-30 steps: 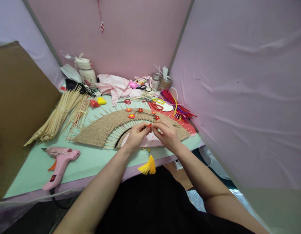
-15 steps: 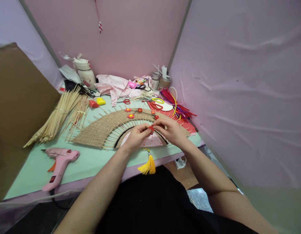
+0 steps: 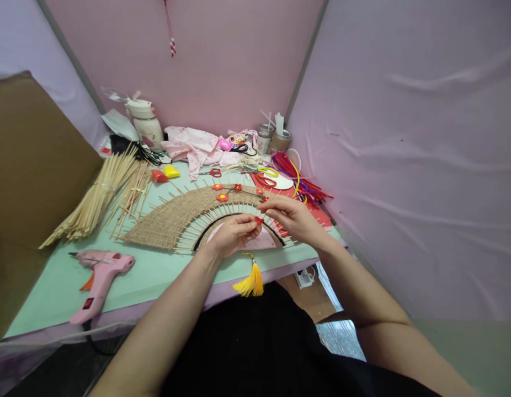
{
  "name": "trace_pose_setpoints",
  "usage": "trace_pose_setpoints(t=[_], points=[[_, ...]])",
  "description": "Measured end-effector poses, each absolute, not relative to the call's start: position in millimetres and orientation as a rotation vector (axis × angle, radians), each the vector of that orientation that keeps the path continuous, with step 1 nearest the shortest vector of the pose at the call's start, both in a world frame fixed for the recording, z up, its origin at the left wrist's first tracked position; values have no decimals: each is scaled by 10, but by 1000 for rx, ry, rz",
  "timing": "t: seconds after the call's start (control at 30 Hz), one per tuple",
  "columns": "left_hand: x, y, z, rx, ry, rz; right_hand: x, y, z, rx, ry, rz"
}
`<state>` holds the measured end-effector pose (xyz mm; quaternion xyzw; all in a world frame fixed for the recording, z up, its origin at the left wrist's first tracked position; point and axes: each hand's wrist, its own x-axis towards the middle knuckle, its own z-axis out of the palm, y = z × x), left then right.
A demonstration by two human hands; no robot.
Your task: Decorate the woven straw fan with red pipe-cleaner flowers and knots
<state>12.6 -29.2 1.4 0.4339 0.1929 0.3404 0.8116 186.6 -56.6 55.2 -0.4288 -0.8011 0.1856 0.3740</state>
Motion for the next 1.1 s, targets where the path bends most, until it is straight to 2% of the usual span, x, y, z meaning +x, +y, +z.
trace_pose_setpoints(t=[0.17,0.37,0.53,0.73,0.93,1.1], points=[[98,-283,-25,984,385,600,1884,-549,768,-1034,-2337,581],[95,-278,-48,968,359,553,1827,-561,827,-1114,-2437,557],[110,-289,-29,911,348,593,1784,-615,736,-1182,-2434,300],[128,-308,16,805,386,663,1754,-645,596,-1057,-2399,-13],[162,-309,31,853,386,793,1799,-617,649,-1144,-2170,303],[211,-287,-49,792,371,960,1771,-641,563,-1209,-1990,294]])
